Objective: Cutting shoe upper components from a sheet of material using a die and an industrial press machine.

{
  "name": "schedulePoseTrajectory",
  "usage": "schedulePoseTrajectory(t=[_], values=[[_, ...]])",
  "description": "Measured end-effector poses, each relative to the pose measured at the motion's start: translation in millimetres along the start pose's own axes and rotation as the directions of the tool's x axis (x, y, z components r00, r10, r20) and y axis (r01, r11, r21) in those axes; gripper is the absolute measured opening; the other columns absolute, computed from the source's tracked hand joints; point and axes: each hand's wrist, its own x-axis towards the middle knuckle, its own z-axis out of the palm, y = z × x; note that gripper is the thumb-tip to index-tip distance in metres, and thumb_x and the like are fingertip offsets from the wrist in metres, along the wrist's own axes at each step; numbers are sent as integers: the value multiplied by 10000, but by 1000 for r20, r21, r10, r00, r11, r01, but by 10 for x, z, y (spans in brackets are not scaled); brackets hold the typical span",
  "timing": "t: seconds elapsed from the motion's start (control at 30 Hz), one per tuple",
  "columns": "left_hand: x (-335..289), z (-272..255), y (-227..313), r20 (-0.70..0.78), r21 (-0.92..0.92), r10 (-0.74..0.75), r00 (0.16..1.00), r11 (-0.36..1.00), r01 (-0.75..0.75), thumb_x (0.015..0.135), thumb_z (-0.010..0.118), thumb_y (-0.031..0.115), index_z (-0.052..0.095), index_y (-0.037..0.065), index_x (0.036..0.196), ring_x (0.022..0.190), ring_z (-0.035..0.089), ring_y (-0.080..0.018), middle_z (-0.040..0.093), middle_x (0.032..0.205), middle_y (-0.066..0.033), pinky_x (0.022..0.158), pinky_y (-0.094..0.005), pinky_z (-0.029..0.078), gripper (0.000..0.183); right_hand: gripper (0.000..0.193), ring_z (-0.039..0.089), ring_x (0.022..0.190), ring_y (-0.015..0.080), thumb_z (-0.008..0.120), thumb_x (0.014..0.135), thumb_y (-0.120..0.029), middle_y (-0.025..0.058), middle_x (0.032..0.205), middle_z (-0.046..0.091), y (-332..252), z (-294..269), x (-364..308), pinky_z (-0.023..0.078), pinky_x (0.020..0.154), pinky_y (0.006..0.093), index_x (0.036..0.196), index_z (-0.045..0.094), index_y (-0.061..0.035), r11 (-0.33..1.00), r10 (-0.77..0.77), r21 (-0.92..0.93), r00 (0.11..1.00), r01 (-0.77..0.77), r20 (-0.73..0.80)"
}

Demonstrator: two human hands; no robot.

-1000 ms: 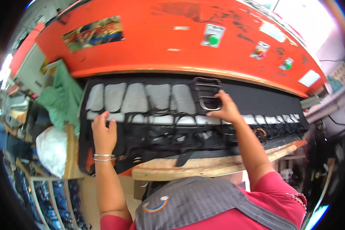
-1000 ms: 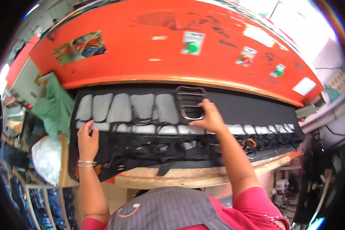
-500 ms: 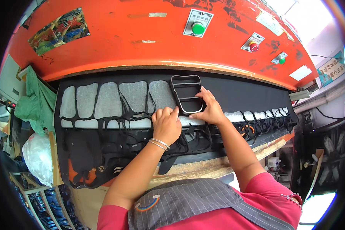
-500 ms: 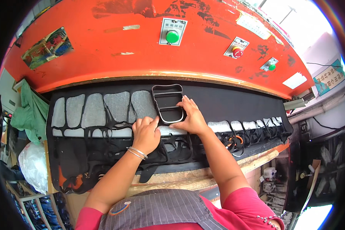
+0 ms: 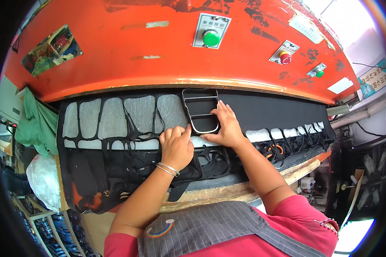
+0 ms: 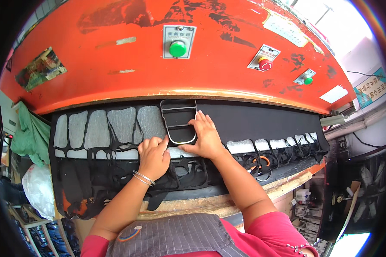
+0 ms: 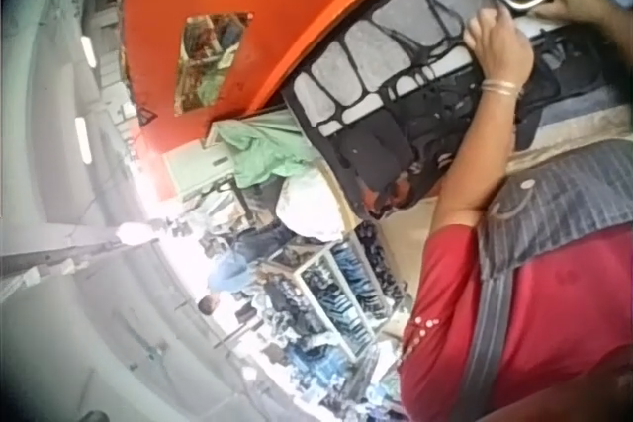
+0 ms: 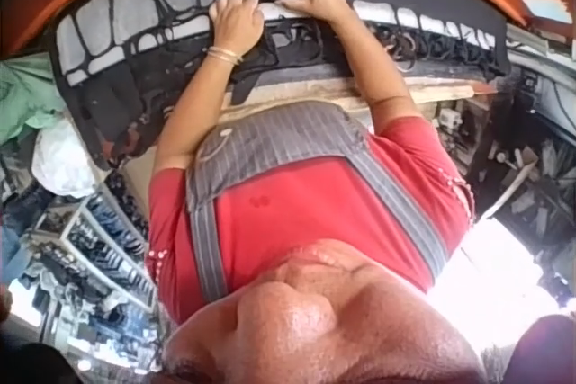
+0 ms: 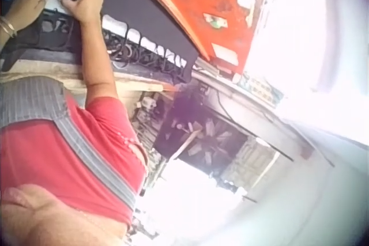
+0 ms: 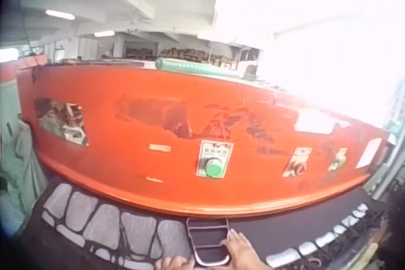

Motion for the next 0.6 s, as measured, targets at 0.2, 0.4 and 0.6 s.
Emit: schedulePoseTrajectory(t=[0.2, 0.4, 0.6], values=[[204, -82, -22, 101, -49, -76, 992, 996, 81, 801, 623, 151, 594, 75, 1223, 973, 503, -270, 564, 1006, -87, 897, -390, 366, 430, 826, 371, 1307, 428, 802, 652, -429, 312, 1343, 424, -46, -283, -1, 272, 1099, 488, 1271, 468, 4, 998, 61, -3, 995, -61, 83], [965, -666, 670, -155, -515, -159, 975, 855, 57, 843, 609, 81, 665, 21, 993, 804, 573, -260, 610, 847, -97, 764, -347, 471, 171, 553, 419, 1290, 302, 657, 858, -263, 170, 1365, 463, 960, -1496, 42, 304, 1085, 416, 1300, 467, 11, 962, 177, 270, 652, 43, -737], [1680, -869, 1191, -541, -17, 271, 796, 943, -332, 815, 646, 99, 620, 54, 720, 669, 480, -260, 531, 681, -71, 615, -372, 394, 108, 569, 260, 1375, 332, 350, 1008, -399, 252, 1451, 292, 2177, -2652, 461, 202, 1119, 438, 1353, 369, 52, 923, 195, 77, 286, -377, -938]])
